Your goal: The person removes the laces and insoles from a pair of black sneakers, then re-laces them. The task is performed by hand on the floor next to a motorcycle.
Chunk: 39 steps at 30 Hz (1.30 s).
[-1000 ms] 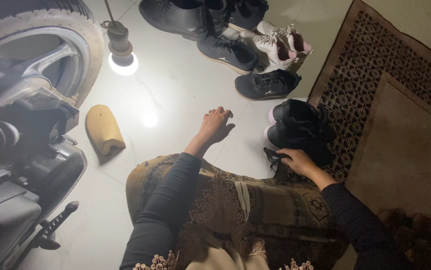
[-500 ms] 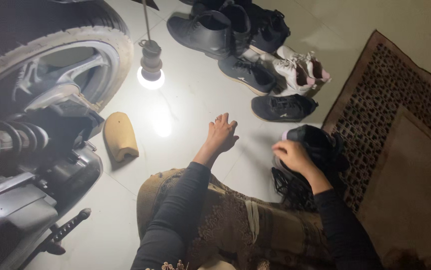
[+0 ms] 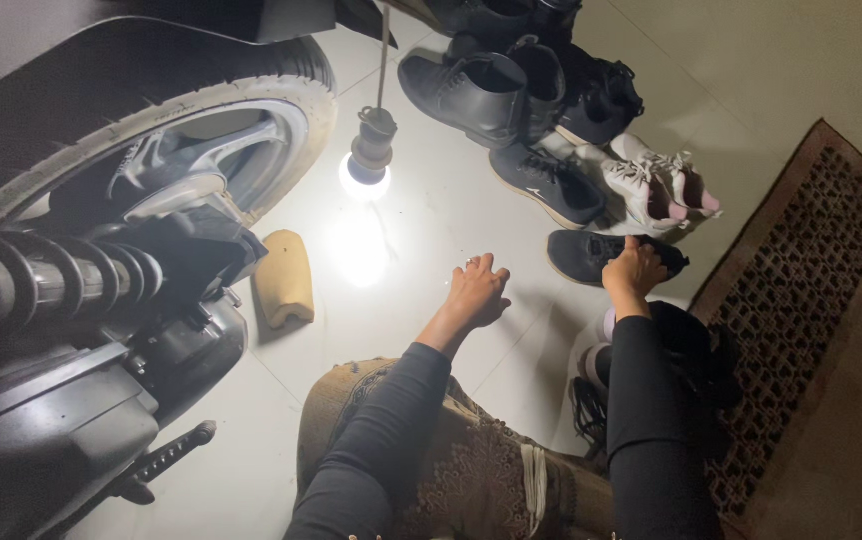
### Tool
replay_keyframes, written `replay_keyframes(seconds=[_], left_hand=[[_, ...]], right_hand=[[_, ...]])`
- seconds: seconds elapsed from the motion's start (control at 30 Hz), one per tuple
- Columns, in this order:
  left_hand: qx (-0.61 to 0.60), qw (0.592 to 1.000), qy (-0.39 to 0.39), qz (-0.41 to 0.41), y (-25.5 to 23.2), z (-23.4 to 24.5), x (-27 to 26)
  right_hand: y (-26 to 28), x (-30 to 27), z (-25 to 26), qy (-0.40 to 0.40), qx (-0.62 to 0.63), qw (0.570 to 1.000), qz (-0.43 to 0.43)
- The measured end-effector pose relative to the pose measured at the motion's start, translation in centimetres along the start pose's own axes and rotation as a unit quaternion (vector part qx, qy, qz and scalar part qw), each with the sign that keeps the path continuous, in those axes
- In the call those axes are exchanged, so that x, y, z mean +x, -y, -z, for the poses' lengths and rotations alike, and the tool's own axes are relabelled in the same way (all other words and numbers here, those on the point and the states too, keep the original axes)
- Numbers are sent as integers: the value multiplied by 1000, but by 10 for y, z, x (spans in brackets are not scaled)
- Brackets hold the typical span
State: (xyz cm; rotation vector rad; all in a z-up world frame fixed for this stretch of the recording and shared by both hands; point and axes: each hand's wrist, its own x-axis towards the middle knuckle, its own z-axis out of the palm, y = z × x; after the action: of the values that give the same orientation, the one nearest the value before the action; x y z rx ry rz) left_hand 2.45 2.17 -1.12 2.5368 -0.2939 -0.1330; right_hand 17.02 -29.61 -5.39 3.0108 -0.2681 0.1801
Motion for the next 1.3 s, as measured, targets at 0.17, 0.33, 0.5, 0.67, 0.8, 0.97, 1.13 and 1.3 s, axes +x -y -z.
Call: replay_keyframes(seconds=[0.17,0.33,0.5,0.67,0.8,0.97,1.13,1.3], left_hand=[[8,1000,-5,-3,-1,-4,4],[10,1000,-3,5,-1,-7,6],[7,999,-26,29,-2,-4,3],[10,993,-107,57,3,3,2],[45,982,-166,77,13,2,5],[3,983,-184,14,23,-26,18],[31,993,-103,-47,18,-61,22],[85,996,-2,-41,17,-63,11]], right_hand=[[-1,-9,1,-39,169,981,87],[39,-33,9,12,276,952,130],[99,-67,12,55,389,913,114],[155,-84,14,181,612,756,147],[155,-55,23,347,613,708,48],[123,8,17,-23,254,954,156],[95,45,-4,-26,145,970,192],[98,42,-18,34,129,975,176]])
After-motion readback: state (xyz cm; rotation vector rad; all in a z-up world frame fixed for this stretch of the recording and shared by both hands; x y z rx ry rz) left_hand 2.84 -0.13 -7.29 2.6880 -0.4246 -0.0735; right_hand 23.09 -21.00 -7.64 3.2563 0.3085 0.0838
